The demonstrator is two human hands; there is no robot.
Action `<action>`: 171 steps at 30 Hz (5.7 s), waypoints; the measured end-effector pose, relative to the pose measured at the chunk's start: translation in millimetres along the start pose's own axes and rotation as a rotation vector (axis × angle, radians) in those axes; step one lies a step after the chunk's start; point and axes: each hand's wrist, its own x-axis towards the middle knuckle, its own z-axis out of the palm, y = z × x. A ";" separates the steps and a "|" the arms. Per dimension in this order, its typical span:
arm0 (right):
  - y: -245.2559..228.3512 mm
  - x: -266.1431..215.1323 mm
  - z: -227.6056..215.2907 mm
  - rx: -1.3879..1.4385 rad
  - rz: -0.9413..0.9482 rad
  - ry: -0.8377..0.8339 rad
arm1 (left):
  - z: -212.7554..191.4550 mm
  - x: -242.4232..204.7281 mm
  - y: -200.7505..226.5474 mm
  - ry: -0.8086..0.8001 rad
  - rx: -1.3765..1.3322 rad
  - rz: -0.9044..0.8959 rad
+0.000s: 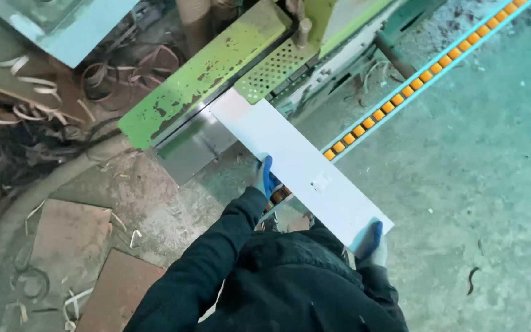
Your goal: Feeding wooden panels into an edge banding machine to apply finish to the edges and then retrieving them.
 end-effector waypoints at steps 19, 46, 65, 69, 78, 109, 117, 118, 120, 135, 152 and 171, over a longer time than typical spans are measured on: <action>-24.7 4.3 37.5 0.272 0.163 -0.091 | 114.5 -47.9 49.1 0.254 -0.171 0.285; -195.3 309.7 45.4 0.415 0.071 -0.129 | 341.1 135.8 -15.2 0.276 0.498 0.643; -259.5 372.8 19.1 0.127 -0.111 -0.199 | 345.5 73.0 -78.3 -0.160 2.064 0.845; -303.6 356.9 50.3 0.096 -0.228 -0.117 | 374.8 117.7 -87.0 -0.214 2.100 0.910; -360.9 389.6 62.4 0.046 -0.328 -0.130 | 492.7 156.2 -86.2 -0.310 2.163 0.992; -627.4 656.1 -37.6 0.120 -0.224 -0.062 | 845.4 317.1 -137.4 -0.031 2.131 0.704; -686.4 716.0 -16.2 0.154 -0.217 0.051 | 1004.7 376.6 -145.9 -0.106 2.115 0.716; -702.0 724.8 -8.9 0.154 -0.222 0.056 | 1014.7 380.9 -148.2 -0.114 2.113 0.717; -734.6 743.3 9.8 0.078 -0.243 0.034 | 1036.0 390.9 -149.0 -0.090 2.142 0.788; -884.2 869.4 98.3 0.013 -0.256 -0.042 | 1190.2 469.6 -159.8 -0.162 2.132 0.765; -951.5 985.2 86.2 0.255 -0.138 -0.098 | 1312.8 531.1 -172.1 -0.163 2.130 0.641; -1207.1 1212.2 -1.5 0.202 -0.216 -0.136 | 1561.0 612.1 -218.3 0.078 2.092 0.770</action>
